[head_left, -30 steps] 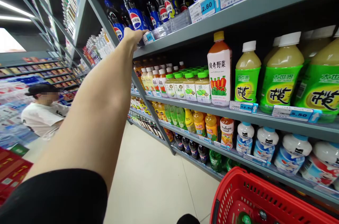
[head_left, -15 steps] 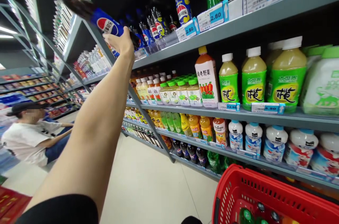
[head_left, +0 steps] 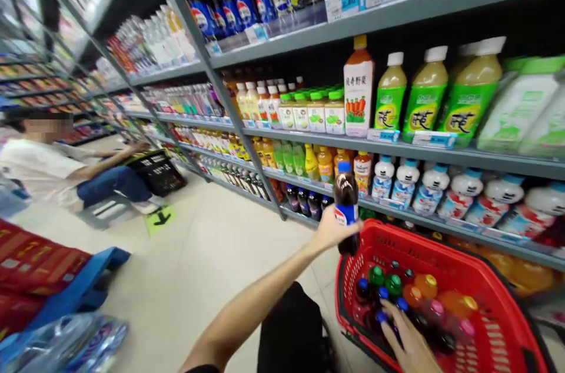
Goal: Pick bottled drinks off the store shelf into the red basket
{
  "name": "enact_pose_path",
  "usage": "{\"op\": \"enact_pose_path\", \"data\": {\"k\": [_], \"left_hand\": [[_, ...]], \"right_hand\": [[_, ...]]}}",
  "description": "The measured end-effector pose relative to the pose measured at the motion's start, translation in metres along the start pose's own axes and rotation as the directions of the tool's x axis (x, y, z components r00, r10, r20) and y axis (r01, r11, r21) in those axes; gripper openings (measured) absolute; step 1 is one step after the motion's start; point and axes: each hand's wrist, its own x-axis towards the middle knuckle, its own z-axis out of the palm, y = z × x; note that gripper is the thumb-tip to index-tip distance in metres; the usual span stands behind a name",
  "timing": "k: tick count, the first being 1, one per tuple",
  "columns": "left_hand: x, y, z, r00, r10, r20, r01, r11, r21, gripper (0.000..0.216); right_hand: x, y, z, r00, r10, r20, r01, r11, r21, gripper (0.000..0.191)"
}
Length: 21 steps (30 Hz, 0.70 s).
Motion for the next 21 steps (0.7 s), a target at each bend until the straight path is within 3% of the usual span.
{"op": "enact_pose_path", "data": {"k": [2,4,7,9,12,15,18,21], "left_hand": [[-0.027,-0.041,0.041,0.988,-0.097,0.121,0.111,0.986,-0.122,0.038],[-0.043,-0.063,0.073,0.969,-0.148,0.2,0.19,0.96,-0.207,0.04],[-0.046,-0.073,0.107,0.94,-0.21,0.271,0.285,0.917,-0.278,0.044],[-0.039,-0.073,0.125,0.926,-0.237,0.296,0.322,0.902,-0.287,0.049],[-0.029,-0.073,0.148,0.92,-0.221,0.324,0.324,0.893,-0.312,0.058],[-0.023,-0.075,0.163,0.947,-0.169,0.274,0.269,0.881,-0.388,0.066],[-0.021,-0.078,0.167,0.97,-0.144,0.196,0.218,0.874,-0.434,0.066],[-0.018,-0.076,0.161,0.989,-0.08,0.122,0.129,0.87,-0.476,0.068]], "right_hand": [[0.008,-0.005,-0.012,0.999,0.049,0.012,-0.05,0.982,0.184,0.065],[0.016,-0.017,-0.026,0.99,0.101,0.094,-0.133,0.875,0.466,0.074],[0.027,-0.036,-0.048,0.947,0.071,0.314,-0.292,0.601,0.744,0.076],[0.03,-0.042,-0.058,0.93,0.002,0.367,-0.322,0.482,0.815,0.071],[0.026,-0.038,-0.066,0.958,-0.042,0.282,-0.236,0.438,0.868,0.06],[0.018,-0.028,-0.068,0.987,-0.034,0.159,-0.131,0.411,0.902,0.05],[0.013,-0.023,-0.069,0.99,-0.024,0.137,-0.117,0.398,0.91,0.046],[0.012,-0.024,-0.07,0.99,0.007,0.138,-0.128,0.419,0.899,0.055]]}}
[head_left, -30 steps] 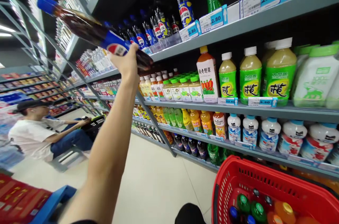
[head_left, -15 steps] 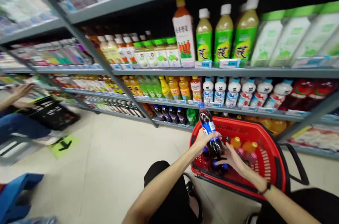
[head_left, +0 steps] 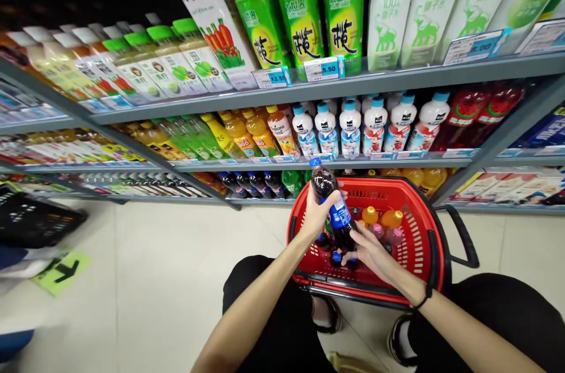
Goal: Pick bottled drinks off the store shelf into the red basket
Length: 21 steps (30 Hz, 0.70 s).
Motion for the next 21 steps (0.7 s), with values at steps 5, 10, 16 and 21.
{"op": "enact_pose_path", "data": {"k": [5,10,16,21], "left_hand": [[0.006,0.015,-0.008,0.982,0.15,0.111,-0.152,0.988,0.01,0.068],[0.002,0.017,-0.007,0.944,0.222,0.245,-0.235,0.972,0.024,0.066],[-0.014,0.024,-0.003,0.909,0.209,0.36,-0.269,0.955,0.123,0.083],[-0.014,0.023,0.0,0.911,0.24,0.336,-0.304,0.941,0.151,0.074]], "right_hand": [[0.001,-0.002,-0.007,1.0,-0.026,-0.005,0.026,0.997,-0.078,0.065],[0.002,0.004,-0.016,0.999,-0.046,0.002,0.046,0.991,-0.127,0.071],[0.006,0.019,-0.023,0.992,-0.129,0.0,0.128,0.982,-0.142,0.071],[0.003,0.02,-0.025,0.991,-0.126,0.042,0.13,0.982,-0.138,0.062]]}}
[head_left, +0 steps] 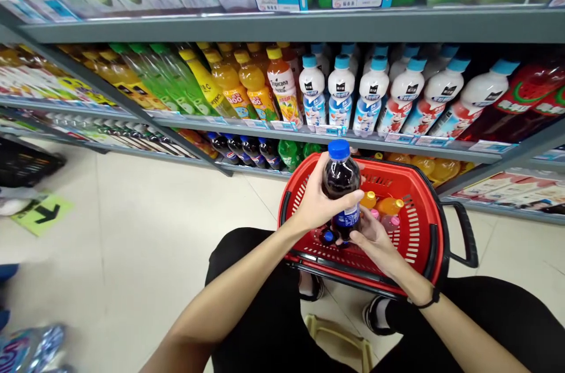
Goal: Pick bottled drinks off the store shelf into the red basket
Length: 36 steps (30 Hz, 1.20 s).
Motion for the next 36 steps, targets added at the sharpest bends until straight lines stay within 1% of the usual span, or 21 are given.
{"op": "enact_pose_path", "data": {"k": [2,4,7,10,14,17,19,21,23,26,28,31,34,36], "left_hand": [[0.003,-0.002,0.0,1.0,0.012,-0.002,-0.012,1.0,-0.022,0.07],[0.005,-0.003,-0.001,0.999,0.026,0.019,-0.026,0.999,-0.041,0.068],[0.005,-0.004,-0.003,0.996,0.055,0.076,-0.051,0.997,-0.05,0.068],[0.002,-0.008,-0.003,0.991,0.073,0.115,-0.072,0.997,-0.016,0.073],[-0.005,-0.014,0.005,0.984,0.104,0.146,-0.108,0.994,0.024,0.069],[-0.009,-0.015,0.012,0.977,0.119,0.176,-0.124,0.992,0.019,0.07],[-0.011,-0.013,0.016,0.975,0.116,0.191,-0.124,0.992,0.029,0.072],[-0.012,-0.011,0.019,0.97,0.12,0.21,-0.134,0.989,0.055,0.073],[-0.013,-0.011,0.022,0.965,0.141,0.221,-0.164,0.983,0.088,0.072],[-0.016,-0.013,0.027,0.96,0.194,0.2,-0.225,0.963,0.148,0.07],[-0.017,-0.015,0.029,0.957,0.23,0.177,-0.263,0.946,0.19,0.07],[-0.019,-0.016,0.029,0.951,0.262,0.166,-0.296,0.924,0.242,0.075],[-0.018,-0.015,0.028,0.943,0.287,0.171,-0.325,0.906,0.27,0.079],[-0.017,-0.014,0.027,0.935,0.307,0.177,-0.345,0.901,0.263,0.079]], "right_hand": [[-0.003,-0.003,0.004,1.0,0.007,0.016,-0.008,0.999,0.042,0.053],[-0.005,-0.006,0.009,1.0,0.007,0.01,-0.008,0.994,0.107,0.045],[-0.005,-0.008,0.011,0.997,0.055,-0.049,-0.043,0.977,0.21,0.043],[-0.003,-0.008,0.006,0.985,0.132,-0.111,-0.094,0.952,0.292,0.045],[-0.004,-0.007,-0.005,0.965,0.195,-0.175,-0.139,0.948,0.288,0.044],[-0.006,-0.005,-0.006,0.958,0.231,-0.17,-0.183,0.949,0.258,0.045],[-0.007,-0.004,-0.005,0.959,0.248,-0.135,-0.208,0.945,0.253,0.048],[-0.008,-0.002,-0.003,0.963,0.261,-0.071,-0.236,0.939,0.25,0.053],[-0.009,0.0,-0.002,0.959,0.284,0.021,-0.281,0.932,0.229,0.063],[-0.009,0.002,-0.004,0.935,0.329,0.132,-0.348,0.921,0.172,0.079],[-0.009,0.003,-0.008,0.913,0.364,0.182,-0.39,0.911,0.136,0.085],[-0.009,0.004,-0.014,0.869,0.413,0.271,-0.452,0.887,0.097,0.09],[-0.009,0.006,-0.019,0.803,0.456,0.383,-0.515,0.855,0.063,0.092],[-0.01,0.009,-0.021,0.763,0.494,0.417,-0.556,0.83,0.035,0.091]]}}
